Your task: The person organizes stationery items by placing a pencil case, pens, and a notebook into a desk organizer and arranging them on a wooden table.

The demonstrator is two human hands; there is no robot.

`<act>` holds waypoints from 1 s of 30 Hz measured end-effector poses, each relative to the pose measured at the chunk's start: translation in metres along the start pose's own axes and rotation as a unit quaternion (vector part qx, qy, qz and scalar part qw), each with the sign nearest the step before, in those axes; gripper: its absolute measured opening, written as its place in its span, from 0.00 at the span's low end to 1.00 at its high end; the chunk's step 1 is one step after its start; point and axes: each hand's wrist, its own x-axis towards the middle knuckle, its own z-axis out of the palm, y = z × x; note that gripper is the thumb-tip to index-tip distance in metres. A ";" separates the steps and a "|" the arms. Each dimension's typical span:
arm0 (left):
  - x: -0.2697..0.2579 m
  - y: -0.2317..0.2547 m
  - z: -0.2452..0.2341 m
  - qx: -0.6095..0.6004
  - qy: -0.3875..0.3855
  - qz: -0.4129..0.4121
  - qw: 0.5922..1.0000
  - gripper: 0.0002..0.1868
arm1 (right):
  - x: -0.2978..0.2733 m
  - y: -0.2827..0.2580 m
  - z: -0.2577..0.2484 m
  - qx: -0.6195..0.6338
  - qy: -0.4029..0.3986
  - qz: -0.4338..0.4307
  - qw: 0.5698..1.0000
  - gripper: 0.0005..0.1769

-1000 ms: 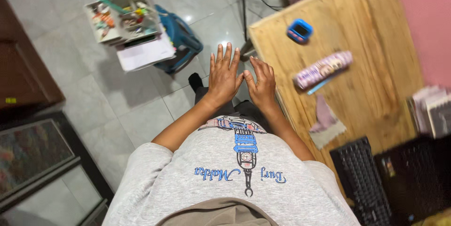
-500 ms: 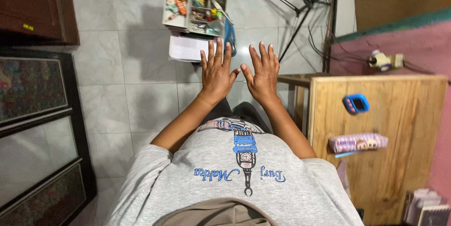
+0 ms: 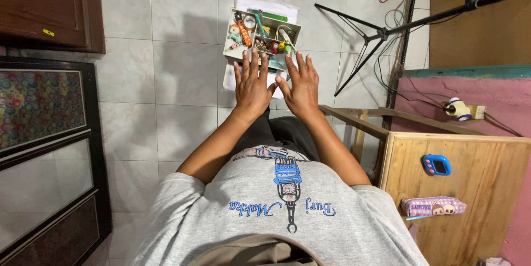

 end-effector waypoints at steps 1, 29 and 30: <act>0.003 -0.005 0.001 -0.003 0.000 -0.002 1.000 0.48 | 0.006 0.000 0.005 -0.002 -0.003 0.000 1.000 0.36; 0.087 -0.054 0.053 -0.034 -0.029 -0.144 0.989 0.52 | 0.171 0.059 0.123 0.140 -0.006 -0.056 0.989 0.07; 0.090 -0.054 0.054 -0.035 -0.024 -0.146 0.988 0.52 | 0.175 0.058 0.122 0.155 0.002 -0.056 0.986 0.07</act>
